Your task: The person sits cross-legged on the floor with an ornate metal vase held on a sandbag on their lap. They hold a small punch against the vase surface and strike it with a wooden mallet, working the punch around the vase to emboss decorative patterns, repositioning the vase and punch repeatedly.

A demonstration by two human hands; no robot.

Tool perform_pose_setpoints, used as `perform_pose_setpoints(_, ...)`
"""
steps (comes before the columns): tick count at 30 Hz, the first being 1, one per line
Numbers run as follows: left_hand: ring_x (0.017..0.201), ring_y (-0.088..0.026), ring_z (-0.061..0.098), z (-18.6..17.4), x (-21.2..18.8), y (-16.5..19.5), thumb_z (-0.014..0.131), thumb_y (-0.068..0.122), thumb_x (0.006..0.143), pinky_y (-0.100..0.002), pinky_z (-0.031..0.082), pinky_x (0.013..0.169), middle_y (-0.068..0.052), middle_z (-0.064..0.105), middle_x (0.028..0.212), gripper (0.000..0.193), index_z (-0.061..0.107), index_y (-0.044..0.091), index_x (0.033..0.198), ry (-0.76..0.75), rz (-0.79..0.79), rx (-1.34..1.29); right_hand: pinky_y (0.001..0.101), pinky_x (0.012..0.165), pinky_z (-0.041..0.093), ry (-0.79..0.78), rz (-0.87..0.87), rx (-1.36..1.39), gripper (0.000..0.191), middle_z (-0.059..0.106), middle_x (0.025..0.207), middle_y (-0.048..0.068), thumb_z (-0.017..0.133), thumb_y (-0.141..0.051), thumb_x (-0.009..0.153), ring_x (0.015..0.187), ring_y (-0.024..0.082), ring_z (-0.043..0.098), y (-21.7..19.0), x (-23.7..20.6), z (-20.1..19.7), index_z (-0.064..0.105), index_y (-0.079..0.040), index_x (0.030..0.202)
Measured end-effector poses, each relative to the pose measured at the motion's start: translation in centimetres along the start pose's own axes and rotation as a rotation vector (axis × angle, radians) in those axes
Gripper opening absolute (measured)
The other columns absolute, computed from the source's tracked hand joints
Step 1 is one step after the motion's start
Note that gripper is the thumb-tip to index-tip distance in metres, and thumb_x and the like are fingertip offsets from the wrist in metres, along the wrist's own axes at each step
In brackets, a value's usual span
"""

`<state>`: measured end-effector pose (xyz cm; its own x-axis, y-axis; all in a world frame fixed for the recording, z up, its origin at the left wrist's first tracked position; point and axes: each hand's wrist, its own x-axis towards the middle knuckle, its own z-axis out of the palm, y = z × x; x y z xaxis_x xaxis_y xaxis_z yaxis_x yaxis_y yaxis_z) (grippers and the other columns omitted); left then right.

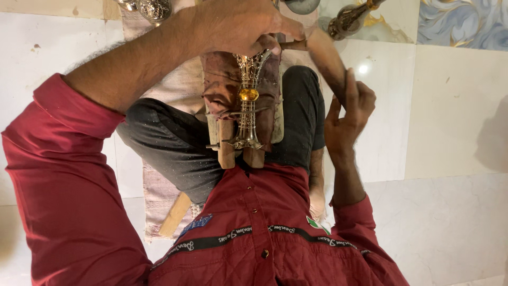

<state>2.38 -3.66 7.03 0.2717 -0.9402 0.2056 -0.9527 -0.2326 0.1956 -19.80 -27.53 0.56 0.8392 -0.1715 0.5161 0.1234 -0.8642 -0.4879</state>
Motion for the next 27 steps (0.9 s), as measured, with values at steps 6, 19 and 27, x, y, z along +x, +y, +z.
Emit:
perform_pose_setpoints(6, 0.065, -0.021, 0.068, -0.3, -0.1, 0.1, 0.083, 0.013, 0.084, -0.038, 0.057, 0.059, -0.006, 0.072, 0.076, 0.067, 0.065, 0.029, 0.147, 0.074, 0.047, 0.019, 0.0391, 0.106, 0.054, 0.054, 0.041, 0.131, 0.058, 0.053, 0.138, 0.015, 0.066, 0.008, 0.105, 0.129, 0.029, 0.059, -0.2, -0.5, 0.5, 0.043, -0.006, 0.156)
perform_pose_setpoints(19, 0.074, -0.017, 0.073, -0.3, -0.4, -0.2, 0.077, 0.019, 0.105, -0.035, 0.058, 0.066, -0.007, 0.075, 0.089, 0.042, 0.062, 0.015, 0.144, 0.234, 0.057, -0.297, 0.0369, 0.104, 0.050, -0.169, 0.222, 0.340, 0.068, 0.058, 0.131, 0.014, 0.064, 0.010, 0.101, 0.122, 0.028, 0.061, -1.3, -1.3, 1.8, 0.043, -0.013, 0.161)
perform_pose_setpoints(27, 0.072, -0.016, 0.074, -0.3, 0.4, -0.3, 0.079, 0.024, 0.094, -0.033, 0.059, 0.062, -0.003, 0.075, 0.087, 0.055, 0.061, 0.020, 0.146, 0.087, 0.061, -0.121, 0.0399, 0.095, 0.055, -0.273, 0.237, 0.252, 0.072, 0.059, 0.124, 0.016, 0.069, 0.006, 0.096, 0.113, 0.029, 0.064, -1.7, -2.5, 4.1, 0.044, -0.016, 0.159)
